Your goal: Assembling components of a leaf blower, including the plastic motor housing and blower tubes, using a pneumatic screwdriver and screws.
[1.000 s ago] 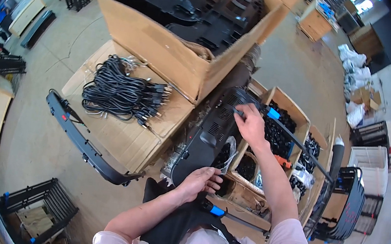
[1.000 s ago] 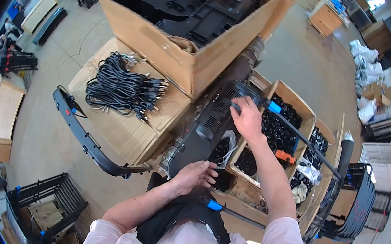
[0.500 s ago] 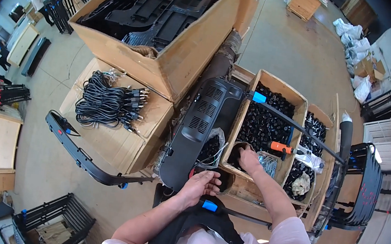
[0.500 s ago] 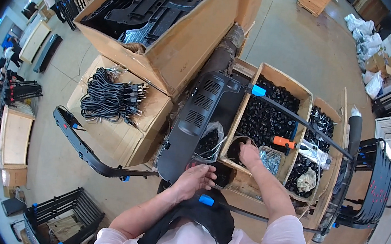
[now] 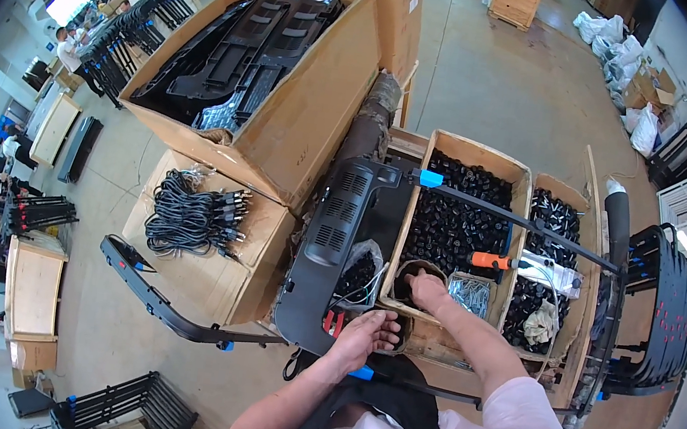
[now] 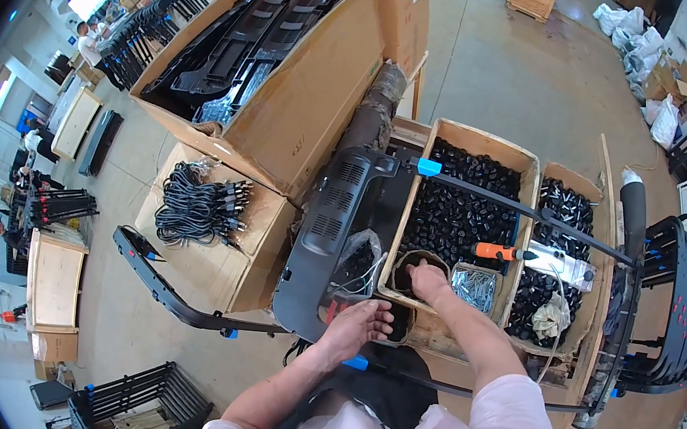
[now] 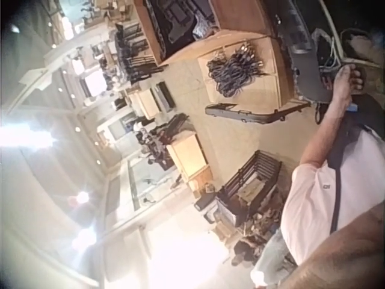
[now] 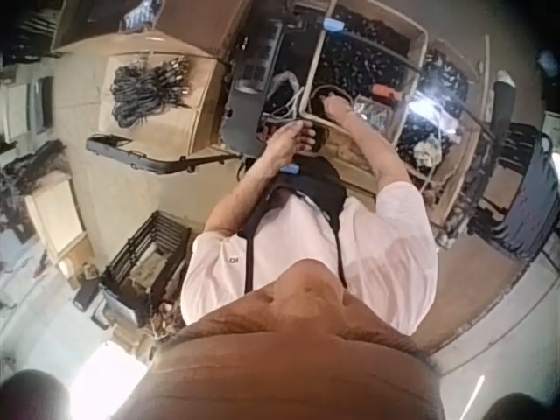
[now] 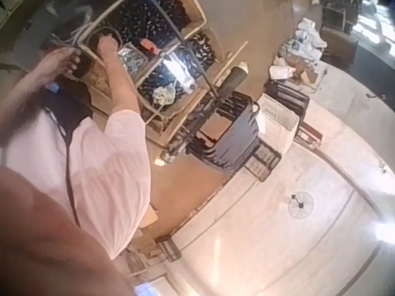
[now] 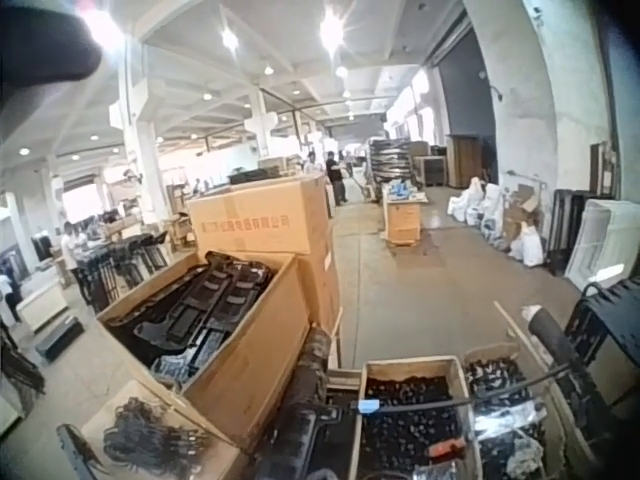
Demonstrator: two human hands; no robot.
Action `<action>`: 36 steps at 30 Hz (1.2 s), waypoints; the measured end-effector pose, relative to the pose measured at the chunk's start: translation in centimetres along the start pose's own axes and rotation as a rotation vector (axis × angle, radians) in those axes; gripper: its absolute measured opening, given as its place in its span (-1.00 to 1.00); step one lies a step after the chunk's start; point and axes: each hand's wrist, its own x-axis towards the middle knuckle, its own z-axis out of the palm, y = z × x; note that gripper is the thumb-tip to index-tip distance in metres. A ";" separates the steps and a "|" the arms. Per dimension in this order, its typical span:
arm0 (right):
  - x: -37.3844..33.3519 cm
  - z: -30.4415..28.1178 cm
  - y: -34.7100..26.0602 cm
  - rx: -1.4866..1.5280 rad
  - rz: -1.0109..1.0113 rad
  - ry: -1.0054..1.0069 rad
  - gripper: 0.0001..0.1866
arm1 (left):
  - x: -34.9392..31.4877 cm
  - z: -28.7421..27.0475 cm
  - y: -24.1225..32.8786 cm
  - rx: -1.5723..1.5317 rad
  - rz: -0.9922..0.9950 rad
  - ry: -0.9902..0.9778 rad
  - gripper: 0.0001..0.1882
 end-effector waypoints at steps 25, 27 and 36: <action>-3.0 -3.0 1.3 0.364 0.151 0.196 -0.72 | 17.2 3.5 0.4 0.008 -0.052 0.224 -0.56; -3.5 -3.7 0.7 0.525 0.199 0.281 -0.71 | 19.2 2.6 -0.4 0.039 -0.060 0.228 -0.60; -7.7 -8.1 0.8 0.988 0.274 0.510 -0.65 | 19.8 1.9 -0.8 -0.419 -0.138 -0.068 -0.65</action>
